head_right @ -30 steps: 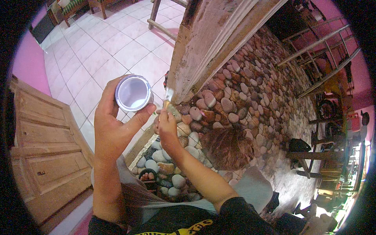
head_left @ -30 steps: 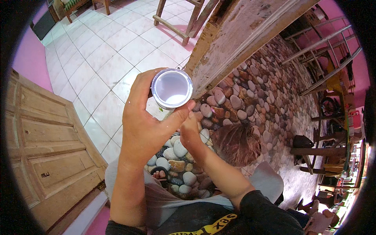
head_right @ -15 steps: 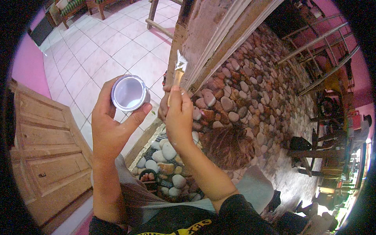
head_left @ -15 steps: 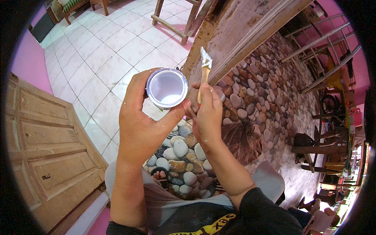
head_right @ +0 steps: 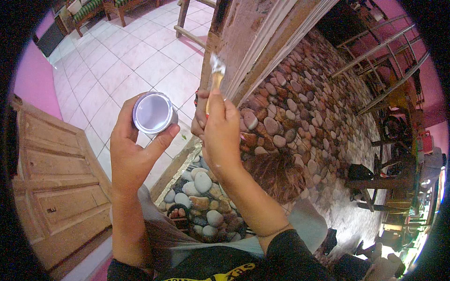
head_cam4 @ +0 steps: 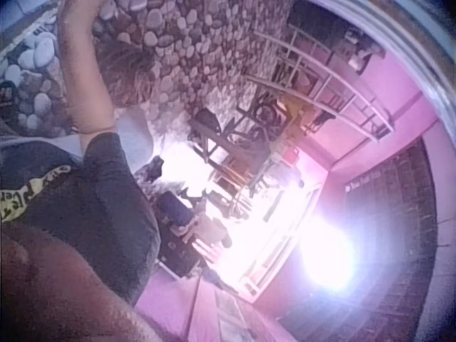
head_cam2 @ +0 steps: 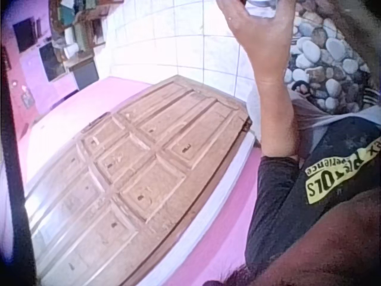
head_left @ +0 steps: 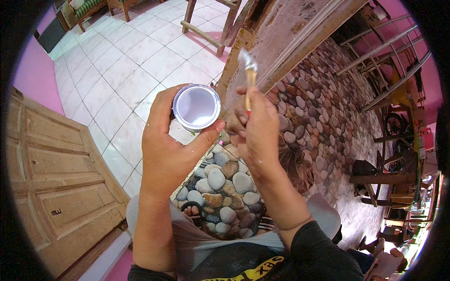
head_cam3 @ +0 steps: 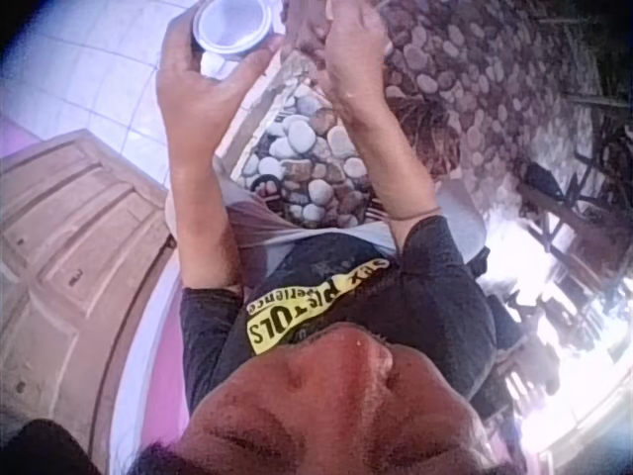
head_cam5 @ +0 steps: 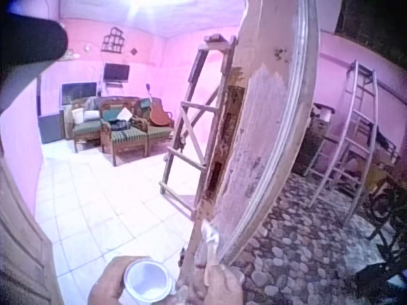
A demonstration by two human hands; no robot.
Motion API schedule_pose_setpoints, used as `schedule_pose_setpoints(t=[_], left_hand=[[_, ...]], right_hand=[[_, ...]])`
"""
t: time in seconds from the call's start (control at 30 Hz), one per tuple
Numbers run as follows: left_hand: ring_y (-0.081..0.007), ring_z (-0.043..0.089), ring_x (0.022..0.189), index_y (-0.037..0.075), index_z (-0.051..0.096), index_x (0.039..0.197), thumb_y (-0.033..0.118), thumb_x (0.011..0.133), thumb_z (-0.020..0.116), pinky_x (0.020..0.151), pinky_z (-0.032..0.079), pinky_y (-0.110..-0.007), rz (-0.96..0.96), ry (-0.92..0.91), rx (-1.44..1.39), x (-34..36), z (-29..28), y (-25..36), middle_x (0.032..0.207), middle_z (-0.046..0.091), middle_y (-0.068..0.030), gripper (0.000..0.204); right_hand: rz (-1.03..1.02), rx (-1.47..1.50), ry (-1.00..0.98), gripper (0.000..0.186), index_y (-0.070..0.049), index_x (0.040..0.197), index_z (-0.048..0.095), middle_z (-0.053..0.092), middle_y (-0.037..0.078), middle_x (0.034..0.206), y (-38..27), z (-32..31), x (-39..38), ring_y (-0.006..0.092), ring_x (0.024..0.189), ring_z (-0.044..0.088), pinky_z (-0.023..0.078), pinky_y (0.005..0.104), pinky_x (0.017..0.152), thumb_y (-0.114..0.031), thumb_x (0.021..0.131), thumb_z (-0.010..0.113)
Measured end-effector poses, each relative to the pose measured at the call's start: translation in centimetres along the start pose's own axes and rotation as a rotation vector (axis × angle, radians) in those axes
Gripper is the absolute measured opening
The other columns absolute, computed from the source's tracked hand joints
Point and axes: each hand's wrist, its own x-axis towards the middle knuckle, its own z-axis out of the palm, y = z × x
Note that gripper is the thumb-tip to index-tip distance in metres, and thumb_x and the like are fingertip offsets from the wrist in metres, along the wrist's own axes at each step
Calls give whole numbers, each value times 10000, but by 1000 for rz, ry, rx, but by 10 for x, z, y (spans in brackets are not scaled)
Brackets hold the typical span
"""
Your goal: The person wipes a wooden door frame with a cloth and then applies white paint to the frame using a brush and a small can, performing vertical brush strokes.
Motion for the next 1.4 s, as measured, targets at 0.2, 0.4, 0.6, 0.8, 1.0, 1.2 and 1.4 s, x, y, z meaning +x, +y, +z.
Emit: schedule_pose_setpoints(t=[0.2, 0.4, 0.6, 0.8, 1.0, 1.2, 1.4], left_hand=[[-157, 631, 1124, -1, 574, 1300, 53, 804, 859, 1016, 482, -319, 6, -49, 33, -2, -5, -2, 1178, 666, -66, 575], [-156, 627, 1129, -5, 574, 1299, 43, 803, 857, 1019, 479, -318, 4, -42, 36, -2, -8, 2, 1170, 661, -66, 573], [-150, 622, 1134, -10, 572, 1300, 41, 796, 862, 1024, 477, -316, 26, -59, 25, 1, 0, 0, 1186, 655, -65, 584], [-151, 627, 1124, -10, 572, 1299, 43, 796, 863, 1018, 482, -315, -13, -47, 71, -1, -13, -11, 1180, 656, -60, 584], [-156, 629, 1126, -11, 569, 1302, 49, 793, 868, 1019, 482, -312, -28, -55, 60, 3, -5, -11, 1183, 657, -66, 593], [-164, 629, 1145, -15, 564, 1313, 38, 789, 868, 1026, 486, -317, -28, -72, 63, 4, 3, -7, 1205, 656, -80, 608], [-170, 630, 1151, -15, 558, 1322, 27, 796, 861, 1029, 492, -319, -36, -53, 78, -2, -9, -15, 1211, 656, -81, 608]], right_hand=[[-121, -193, -48, 332, -11, 1079, 565, 367, -43, 612, 36, -11, -25, 68, 478, 338, 272, 256, 427, -308, 1122, 422], [445, -54, 150, 289, -49, 1037, 580, 369, -35, 621, 183, -93, 34, 86, 452, 327, 271, 285, 431, -319, 1070, 484], [404, 102, 184, 308, -85, 953, 567, 366, -22, 590, 231, -137, 95, 125, 416, 311, 260, 324, 425, -373, 1043, 507], [167, -18, 133, 366, -31, 1022, 556, 373, -40, 606, 192, -65, 47, 98, 448, 323, 259, 279, 428, -387, 1071, 489], [297, -7, 93, 405, -21, 1119, 568, 386, -34, 637, 259, -106, 65, 105, 447, 317, 277, 292, 429, -414, 1078, 478], [234, 125, 172, 376, -75, 959, 572, 381, -40, 608, 269, -148, 102, 101, 429, 297, 265, 304, 415, -421, 1077, 484], [240, -74, 173, 333, -74, 959, 562, 368, -35, 596, 254, -107, 45, 109, 420, 299, 242, 304, 403, -382, 1067, 494]])
